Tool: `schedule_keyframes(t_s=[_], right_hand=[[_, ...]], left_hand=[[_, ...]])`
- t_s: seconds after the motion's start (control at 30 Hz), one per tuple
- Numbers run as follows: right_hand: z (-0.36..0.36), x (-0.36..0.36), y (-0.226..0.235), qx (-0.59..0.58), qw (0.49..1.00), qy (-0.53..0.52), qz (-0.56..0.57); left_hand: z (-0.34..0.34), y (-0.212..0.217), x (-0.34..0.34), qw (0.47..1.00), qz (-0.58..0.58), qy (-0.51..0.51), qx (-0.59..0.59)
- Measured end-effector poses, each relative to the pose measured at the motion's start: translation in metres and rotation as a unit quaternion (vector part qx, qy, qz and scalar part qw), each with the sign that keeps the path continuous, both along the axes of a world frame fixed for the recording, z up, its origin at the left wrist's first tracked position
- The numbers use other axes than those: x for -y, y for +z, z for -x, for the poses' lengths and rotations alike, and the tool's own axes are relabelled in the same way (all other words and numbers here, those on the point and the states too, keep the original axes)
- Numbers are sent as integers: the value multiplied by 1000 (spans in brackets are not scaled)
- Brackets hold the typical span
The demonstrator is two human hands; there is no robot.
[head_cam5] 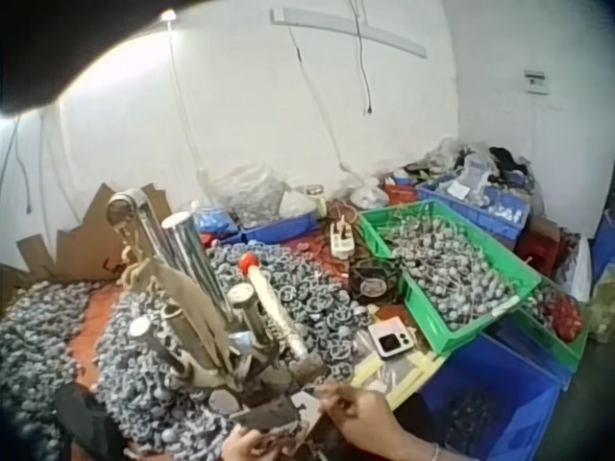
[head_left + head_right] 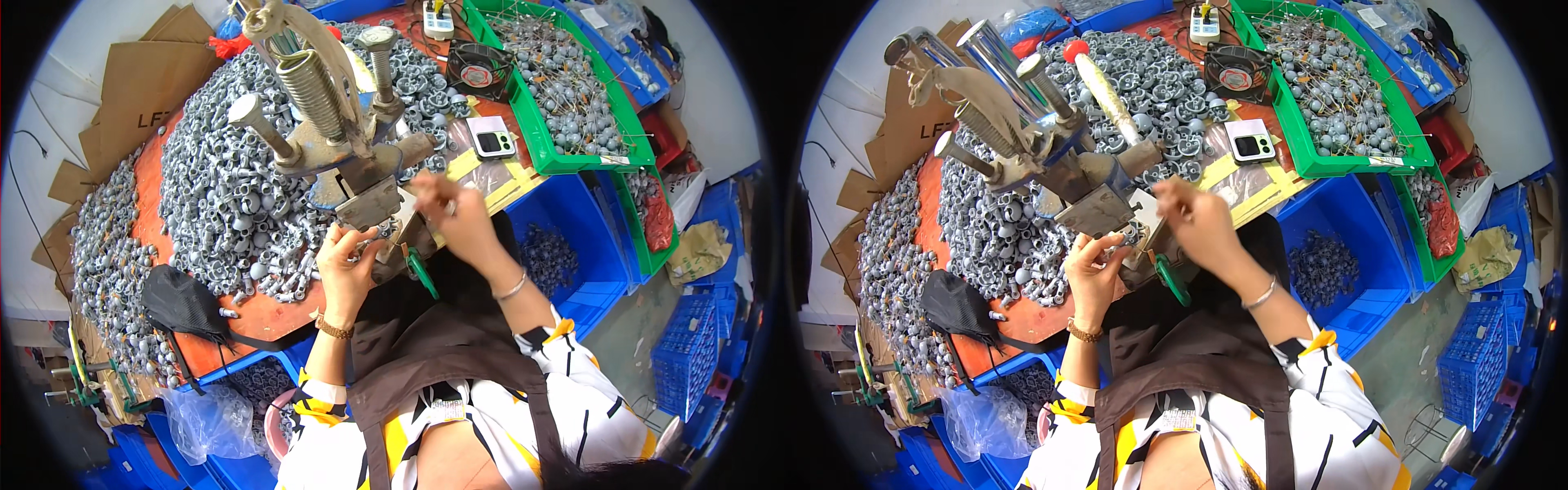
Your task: Assemble toy wheels and tires using a manual press machine.
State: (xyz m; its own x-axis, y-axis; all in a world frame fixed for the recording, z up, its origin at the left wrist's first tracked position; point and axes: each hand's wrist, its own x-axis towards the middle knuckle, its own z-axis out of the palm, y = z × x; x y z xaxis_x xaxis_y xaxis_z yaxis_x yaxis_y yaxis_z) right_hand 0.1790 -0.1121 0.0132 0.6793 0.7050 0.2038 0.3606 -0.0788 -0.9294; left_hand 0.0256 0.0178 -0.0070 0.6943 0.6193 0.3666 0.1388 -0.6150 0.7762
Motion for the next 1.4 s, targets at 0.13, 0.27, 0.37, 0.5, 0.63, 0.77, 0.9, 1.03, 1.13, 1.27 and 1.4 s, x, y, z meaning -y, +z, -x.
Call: schedule_keyframes(t_s=[0.13,0.27,0.37,0.5,0.63,0.77,0.9,1.03,1.13,1.27,1.4], right_hand=[[-60,-31,23,-69,990,20,-125],[-87,-84,70,-245,944,133,-174],[-93,-85,98,-205,942,173,-202],[-16,-27,128,-18,931,107,-348],[14,43,81,145,926,97,-334],[4,20,94,207,912,128,-329],[7,8,102,128,932,68,-333],[10,9,100,127,928,95,-336],[10,17,82,180,902,119,-374],[4,7,82,180,897,115,-387],[11,-4,116,-15,945,74,-319]], left_hand=[[-1,4,0,999,35,-17,7],[-1,3,17,998,-20,46,-44],[-8,4,24,999,-21,41,-19],[5,1,22,997,-21,72,-34],[-2,7,23,997,-27,58,-42],[3,2,19,996,-56,52,-53],[-3,2,28,992,-94,71,-49],[-2,0,27,989,-110,78,-53],[0,1,26,992,-89,74,-55],[-3,-1,25,989,-116,72,-60],[-5,3,30,985,-139,83,-55]])
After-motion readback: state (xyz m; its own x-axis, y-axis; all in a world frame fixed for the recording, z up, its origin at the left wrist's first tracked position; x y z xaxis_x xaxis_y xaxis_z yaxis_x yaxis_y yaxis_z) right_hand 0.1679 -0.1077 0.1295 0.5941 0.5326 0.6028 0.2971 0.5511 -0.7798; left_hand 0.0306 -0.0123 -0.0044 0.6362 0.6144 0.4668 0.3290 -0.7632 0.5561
